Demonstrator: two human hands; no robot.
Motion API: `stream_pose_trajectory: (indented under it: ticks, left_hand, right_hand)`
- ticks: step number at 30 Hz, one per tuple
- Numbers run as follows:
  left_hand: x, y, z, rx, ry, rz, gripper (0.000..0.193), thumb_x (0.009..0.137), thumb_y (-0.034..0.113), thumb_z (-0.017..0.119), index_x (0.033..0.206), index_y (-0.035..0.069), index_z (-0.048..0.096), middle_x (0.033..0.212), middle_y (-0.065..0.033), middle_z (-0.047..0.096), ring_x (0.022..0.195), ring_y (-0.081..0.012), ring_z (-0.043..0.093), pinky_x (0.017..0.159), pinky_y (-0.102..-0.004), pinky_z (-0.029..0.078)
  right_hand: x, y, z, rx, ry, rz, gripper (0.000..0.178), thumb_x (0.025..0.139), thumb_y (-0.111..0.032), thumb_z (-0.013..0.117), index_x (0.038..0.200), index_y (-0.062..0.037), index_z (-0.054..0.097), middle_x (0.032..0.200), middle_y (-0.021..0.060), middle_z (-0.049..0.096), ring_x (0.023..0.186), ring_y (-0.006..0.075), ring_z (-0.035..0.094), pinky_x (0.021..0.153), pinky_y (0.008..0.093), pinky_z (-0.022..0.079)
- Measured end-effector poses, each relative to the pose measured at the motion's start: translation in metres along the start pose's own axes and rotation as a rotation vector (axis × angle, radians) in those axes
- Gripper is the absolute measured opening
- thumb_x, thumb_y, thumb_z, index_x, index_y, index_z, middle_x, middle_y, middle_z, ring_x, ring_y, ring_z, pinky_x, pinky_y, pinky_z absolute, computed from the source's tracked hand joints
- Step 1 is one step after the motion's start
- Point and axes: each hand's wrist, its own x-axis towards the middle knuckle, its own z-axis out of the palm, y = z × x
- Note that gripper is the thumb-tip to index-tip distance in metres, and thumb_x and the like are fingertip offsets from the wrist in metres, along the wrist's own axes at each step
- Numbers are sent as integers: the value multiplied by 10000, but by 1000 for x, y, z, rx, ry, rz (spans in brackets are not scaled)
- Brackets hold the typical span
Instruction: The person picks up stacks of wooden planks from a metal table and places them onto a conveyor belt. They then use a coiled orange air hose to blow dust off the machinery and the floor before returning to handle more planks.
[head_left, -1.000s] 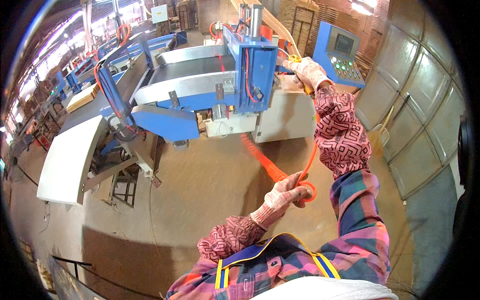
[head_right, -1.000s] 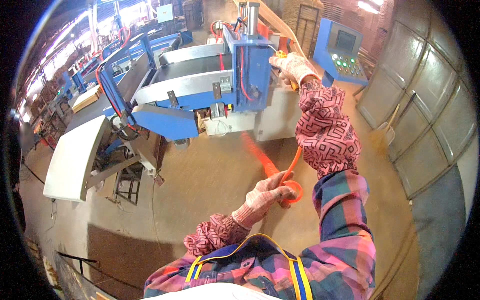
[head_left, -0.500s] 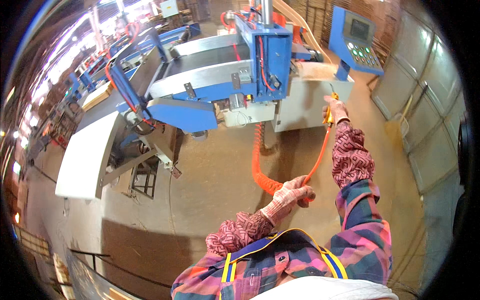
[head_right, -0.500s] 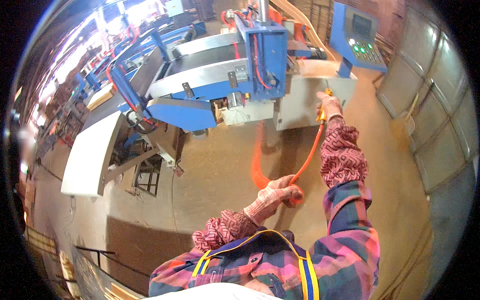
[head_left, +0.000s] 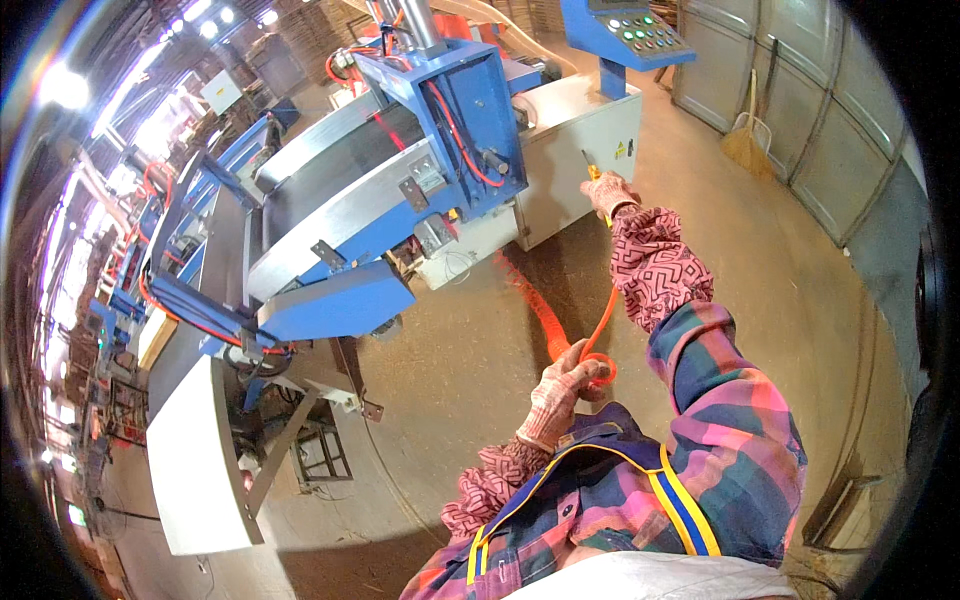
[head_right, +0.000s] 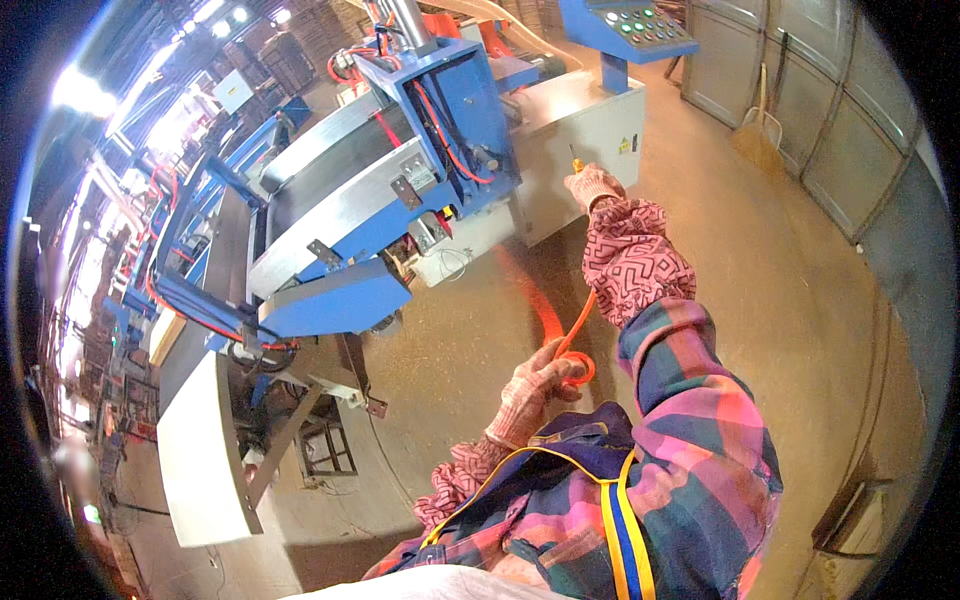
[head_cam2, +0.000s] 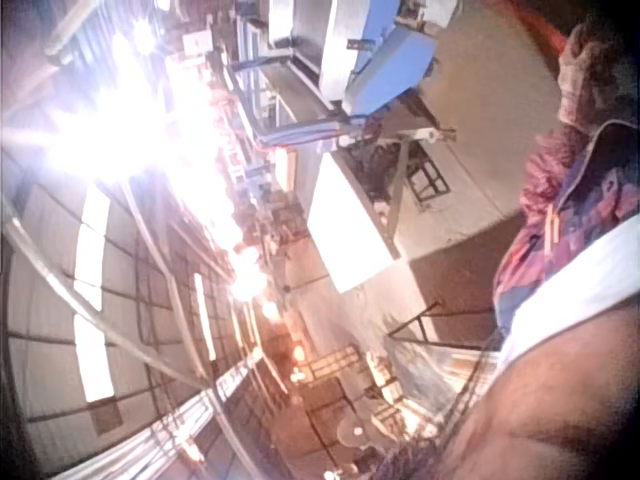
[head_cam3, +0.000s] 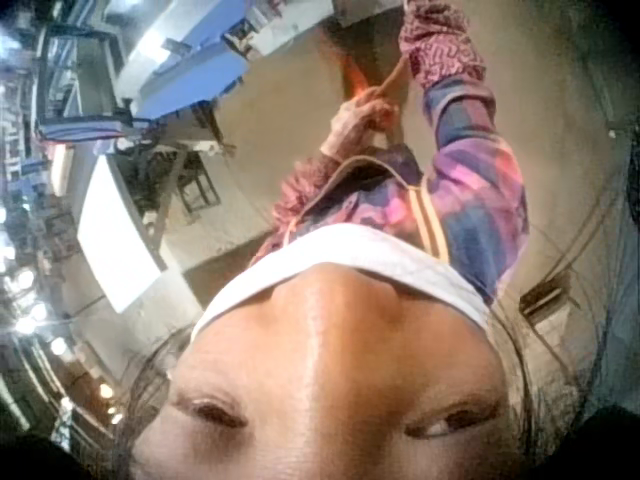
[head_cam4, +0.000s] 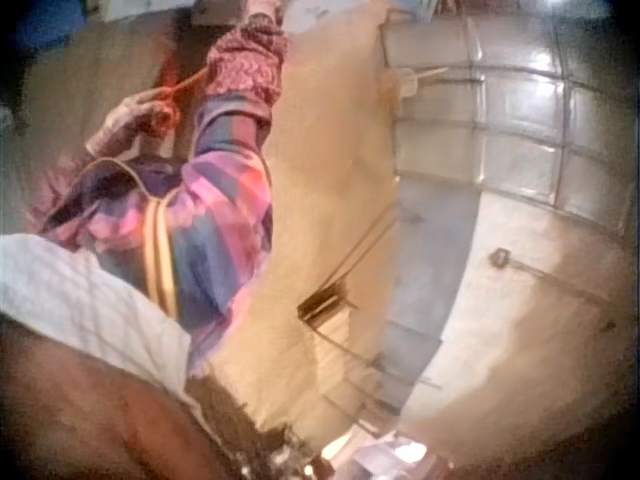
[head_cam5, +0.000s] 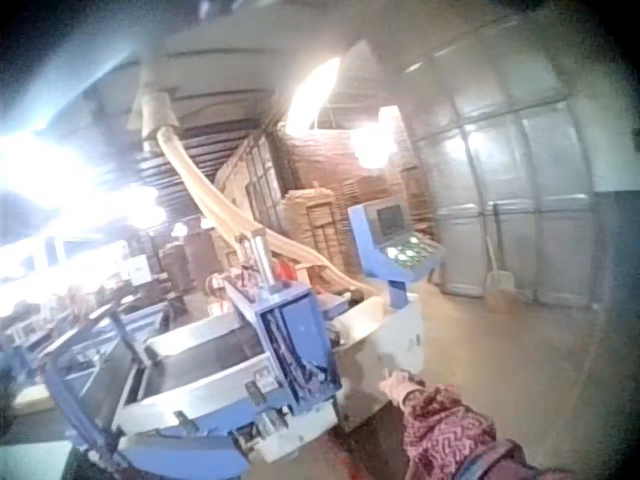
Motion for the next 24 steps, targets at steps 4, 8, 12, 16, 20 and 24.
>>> stream_pose_trajectory:
  ticks: [4,8,12,16,20,24]
  left_hand:
    - [21,1,-10,-63,-86,8,850,873,284,662,1509,-2,175,1143,-83,666,726,-149,632,702,-268,529]
    - [58,13,-16,-65,-74,32,849,887,311,642,1504,-27,165,1161,-87,661,748,-173,646,733,-284,538]
    - [117,20,-20,-116,-120,136,854,899,319,629,1492,-65,151,1172,-101,656,794,-196,661,751,-299,541]
    - [181,41,-25,-67,-9,168,844,912,321,624,1488,-77,152,1179,-116,649,803,-194,649,757,-282,532]
    - [250,82,12,-79,78,168,811,921,302,618,1484,-76,174,1159,-127,648,784,-173,620,744,-254,515]
    - [299,109,22,-114,83,173,788,913,262,604,1490,-61,177,1120,-127,664,766,-168,637,725,-266,519]
  right_hand:
    - [53,19,14,229,143,72,361,851,-235,593,1198,-139,621,1174,111,641,1090,320,631,866,503,530]
    - [100,25,3,280,13,93,514,783,-100,707,1262,-213,558,1191,132,610,1107,330,620,837,514,570]
    - [160,19,-17,436,-10,-31,462,818,-148,703,1258,-176,565,1211,143,607,1074,336,634,819,467,580]
    - [169,-47,-69,357,37,-200,341,869,-231,618,1202,-157,612,1159,169,630,1018,324,650,847,437,542]
    - [263,-39,-73,252,455,-369,370,845,-286,609,1173,-116,630,1073,186,669,999,315,658,864,433,510]
    - [321,7,-90,572,224,-254,481,830,-401,572,1173,-67,622,1074,164,683,961,329,672,849,445,510]
